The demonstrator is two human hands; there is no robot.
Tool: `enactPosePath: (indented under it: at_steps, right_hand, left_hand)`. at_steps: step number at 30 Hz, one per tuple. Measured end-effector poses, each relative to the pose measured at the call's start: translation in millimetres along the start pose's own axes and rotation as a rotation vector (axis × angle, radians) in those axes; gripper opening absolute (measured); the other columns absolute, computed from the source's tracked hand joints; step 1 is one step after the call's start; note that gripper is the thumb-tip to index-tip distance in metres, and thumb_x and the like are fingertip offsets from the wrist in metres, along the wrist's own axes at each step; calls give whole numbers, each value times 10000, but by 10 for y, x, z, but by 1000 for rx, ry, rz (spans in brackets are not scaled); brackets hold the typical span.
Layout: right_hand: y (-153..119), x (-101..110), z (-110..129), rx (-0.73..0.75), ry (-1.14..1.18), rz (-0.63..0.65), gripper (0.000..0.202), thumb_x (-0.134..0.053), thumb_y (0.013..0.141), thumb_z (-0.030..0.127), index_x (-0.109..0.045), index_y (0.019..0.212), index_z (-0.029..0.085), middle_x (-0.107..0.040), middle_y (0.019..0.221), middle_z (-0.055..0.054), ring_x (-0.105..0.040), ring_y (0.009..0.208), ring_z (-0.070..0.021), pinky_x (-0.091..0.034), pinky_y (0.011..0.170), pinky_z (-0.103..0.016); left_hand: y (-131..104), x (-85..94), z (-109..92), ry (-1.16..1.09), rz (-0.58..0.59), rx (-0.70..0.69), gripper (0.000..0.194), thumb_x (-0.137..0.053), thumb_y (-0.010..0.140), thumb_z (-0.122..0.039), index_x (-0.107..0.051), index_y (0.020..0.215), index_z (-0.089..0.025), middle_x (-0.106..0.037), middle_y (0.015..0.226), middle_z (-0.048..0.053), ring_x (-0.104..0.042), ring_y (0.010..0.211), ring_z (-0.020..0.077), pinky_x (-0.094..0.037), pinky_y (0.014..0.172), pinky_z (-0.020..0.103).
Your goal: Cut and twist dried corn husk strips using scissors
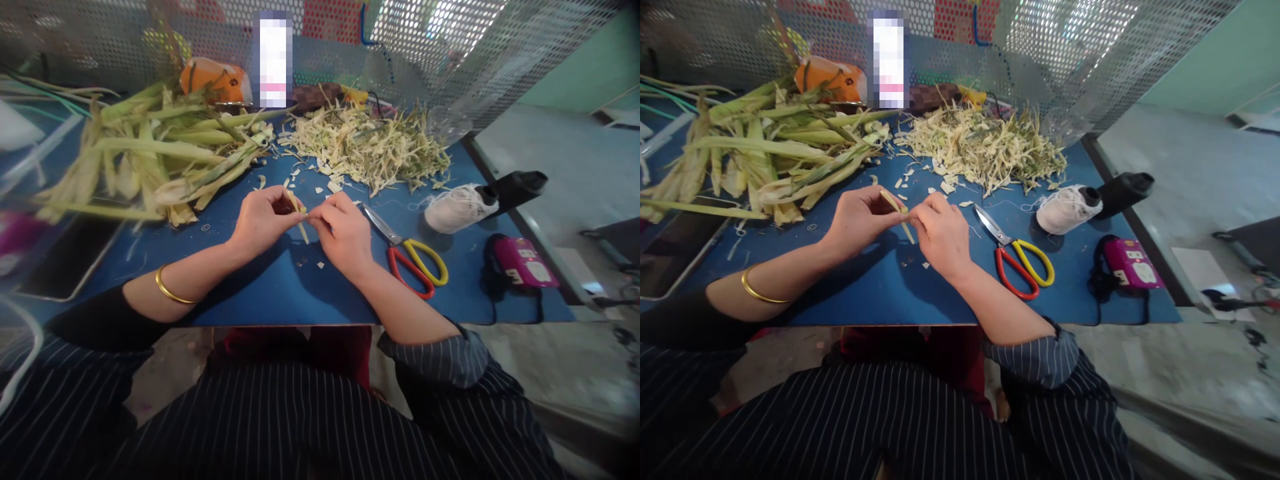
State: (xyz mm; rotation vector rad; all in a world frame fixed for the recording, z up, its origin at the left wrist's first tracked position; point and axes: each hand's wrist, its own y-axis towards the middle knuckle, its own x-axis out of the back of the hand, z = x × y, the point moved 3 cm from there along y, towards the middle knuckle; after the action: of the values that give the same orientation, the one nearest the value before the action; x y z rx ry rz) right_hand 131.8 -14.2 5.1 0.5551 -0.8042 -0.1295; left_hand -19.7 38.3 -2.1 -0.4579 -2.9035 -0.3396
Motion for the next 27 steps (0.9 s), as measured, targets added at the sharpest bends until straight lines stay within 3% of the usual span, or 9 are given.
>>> enactPosePath:
  at_steps: [4, 9, 13, 20, 24, 27]
  right_hand:
    - [91, 115, -79, -28, 153, 97, 93, -623, 812, 207, -664, 729, 197, -555, 789, -15, -518, 765, -148, -394, 710, -313]
    - [119, 79, -215, -358, 621, 252, 99, -696, 730, 270, -669, 700, 179, -597, 678, 11, -492, 634, -111, -388, 638, -283]
    - [54, -43, -274, -537, 808, 216, 94, -717, 671, 263, -680, 690, 178, -614, 657, 20, -475, 593, -92, -374, 603, -259]
    - [-33, -140, -233, -650, 870, 6, 144, -727, 692, 310, -702, 744, 178, -616, 639, 17, -471, 561, -85, -378, 574, -253]
    - [-30, -95, -162, -551, 633, -50, 159, -698, 741, 334, -707, 777, 179, -639, 686, 0, -516, 613, -109, -414, 622, -277]
    - [-10, -26, -76, -311, 311, -61, 116, -658, 787, 278, -684, 729, 181, -595, 703, -4, -504, 636, -118, -403, 628, -286]
  left_hand:
    - [-5, -12, -114, -54, 250, 115, 223, -804, 601, -264, -669, 715, -128, -658, 653, 28, -588, 608, 126, -473, 596, 259]
    - [-32, -10, -171, -223, 390, 234, 234, -801, 612, -248, -673, 778, -144, -672, 689, 26, -623, 638, 133, -504, 628, 266]
    - [-37, -25, -119, -312, 326, 249, 264, -795, 619, -238, -664, 831, -149, -666, 723, 16, -619, 656, 122, -498, 636, 249]
    - [-51, -73, 0, -392, 61, 195, 259, -807, 607, -242, -673, 808, -147, -674, 781, 23, -610, 695, 115, -493, 697, 254]
    - [-52, -70, 25, -369, -46, 123, 212, -788, 635, -245, -666, 779, -147, -663, 770, 20, -604, 700, 110, -495, 712, 257]
    - [-48, -67, 16, -299, -55, 81, 189, -765, 656, -242, -665, 778, -140, -663, 766, 29, -607, 693, 118, -501, 689, 262]
